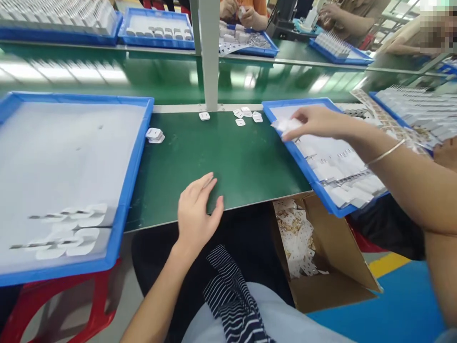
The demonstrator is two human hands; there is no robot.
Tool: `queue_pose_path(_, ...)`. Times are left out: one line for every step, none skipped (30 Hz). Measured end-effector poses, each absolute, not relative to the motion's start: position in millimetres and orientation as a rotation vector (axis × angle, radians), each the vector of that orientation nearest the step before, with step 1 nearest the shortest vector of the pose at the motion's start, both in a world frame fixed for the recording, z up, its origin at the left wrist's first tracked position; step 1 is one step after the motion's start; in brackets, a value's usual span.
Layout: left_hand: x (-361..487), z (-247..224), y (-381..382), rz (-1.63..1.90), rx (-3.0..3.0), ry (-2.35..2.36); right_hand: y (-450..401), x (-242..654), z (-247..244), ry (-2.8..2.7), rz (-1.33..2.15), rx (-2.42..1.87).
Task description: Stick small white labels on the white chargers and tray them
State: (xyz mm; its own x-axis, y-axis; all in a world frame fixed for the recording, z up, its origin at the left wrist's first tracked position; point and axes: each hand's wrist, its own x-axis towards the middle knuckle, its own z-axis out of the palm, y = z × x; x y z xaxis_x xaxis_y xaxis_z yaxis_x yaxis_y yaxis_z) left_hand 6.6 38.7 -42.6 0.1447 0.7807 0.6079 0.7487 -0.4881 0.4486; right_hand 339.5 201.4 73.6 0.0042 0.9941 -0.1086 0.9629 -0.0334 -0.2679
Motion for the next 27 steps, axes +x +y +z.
queue_pose_path(16, -41, 39, 1.315, 2.411, 1.509, 184, 313, 73, -2.192, 0.52, -2.067)
queue_pose_path(25, -39, 40, 1.334, 2.475, 1.46, 168, 288, 71, -2.261, 0.6, -2.006)
queue_pose_path(33, -37, 41, 1.344, 2.536, 1.427, 153, 264, 69, -2.335, 0.675, -1.912)
queue_pose_path(41, -35, 42, 1.347, 2.582, 1.407, 141, 243, 66, -2.377, 0.755, -1.84)
queue_pose_path(47, -34, 43, 1.343, 2.608, 1.396, 131, 226, 63, -2.419, 0.845, -1.78)
queue_pose_path(51, -33, 45, 1.329, 2.618, 1.394, 124, 211, 61, -2.468, 0.928, -1.691)
queue_pose_path(52, -34, 48, 1.31, 2.615, 1.396, 119, 201, 58, -2.509, 1.008, -1.59)
queue_pose_path(51, -35, 51, 1.289, 2.608, 1.4, 116, 192, 56, -2.539, 1.073, -1.496)
queue_pose_path(49, -37, 54, 1.268, 2.599, 1.4, 115, 186, 55, -2.553, 1.118, -1.433)
queue_pose_path(46, -39, 57, 1.253, 2.59, 1.393, 114, 182, 54, -2.549, 1.148, -1.414)
queue_pose_path(41, -42, 60, 1.245, 2.577, 1.381, 114, 178, 53, -2.526, 1.179, -1.436)
queue_pose_path(37, -45, 63, 1.24, 2.55, 1.371, 115, 176, 53, -2.489, 1.229, -1.47)
queue_pose_path(33, -47, 65, 1.238, 2.506, 1.358, 116, 175, 53, -2.447, 1.302, -1.496)
queue_pose_path(30, -49, 66, 1.246, 2.441, 1.345, 117, 175, 54, -2.402, 1.4, -1.486)
queue_pose_path(27, -50, 67, 1.274, 2.355, 1.33, 119, 176, 55, -2.355, 1.511, -1.43)
queue_pose_path(24, -49, 68, 1.317, 2.249, 1.31, 120, 178, 57, -2.308, 1.615, -1.353)
queue_pose_path(21, -48, 69, 1.373, 2.123, 1.28, 121, 181, 60, -2.262, 1.695, -1.279)
queue_pose_path(19, -45, 69, 1.43, 1.983, 1.236, 122, 185, 62, -2.214, 1.747, -1.227)
queue_pose_path(16, -42, 69, 1.475, 1.837, 1.185, 122, 189, 64, -2.155, 1.773, -1.204)
queue_pose_path(12, -39, 68, 1.498, 1.698, 1.13, 121, 193, 66, -2.08, 1.786, -1.205)
queue_pose_path(8, -36, 67, 1.494, 1.574, 1.064, 119, 197, 66, -1.996, 1.792, -1.222)
queue_pose_path(5, -33, 65, 1.467, 1.464, 0.989, 116, 200, 66, -1.908, 1.789, -1.237)
queue_pose_path(1, -31, 62, 1.421, 1.368, 0.907, 113, 202, 65, -1.829, 1.775, -1.236)
queue_pose_path(-1, -29, 58, 1.361, 1.284, 0.821, 108, 203, 62, -1.77, 1.749, -1.219)
queue_pose_path(-3, -29, 54, 1.303, 1.208, 0.737, 104, 203, 60, -1.737, 1.72, -1.189)
queue_pose_path(-4, -28, 49, 1.25, 1.139, 0.66, 99, 203, 56, -1.72, 1.696, -1.157)
queue_pose_path(-5, -28, 45, 1.207, 1.077, 0.6, 94, 201, 52, -1.71, 1.689, -1.127)
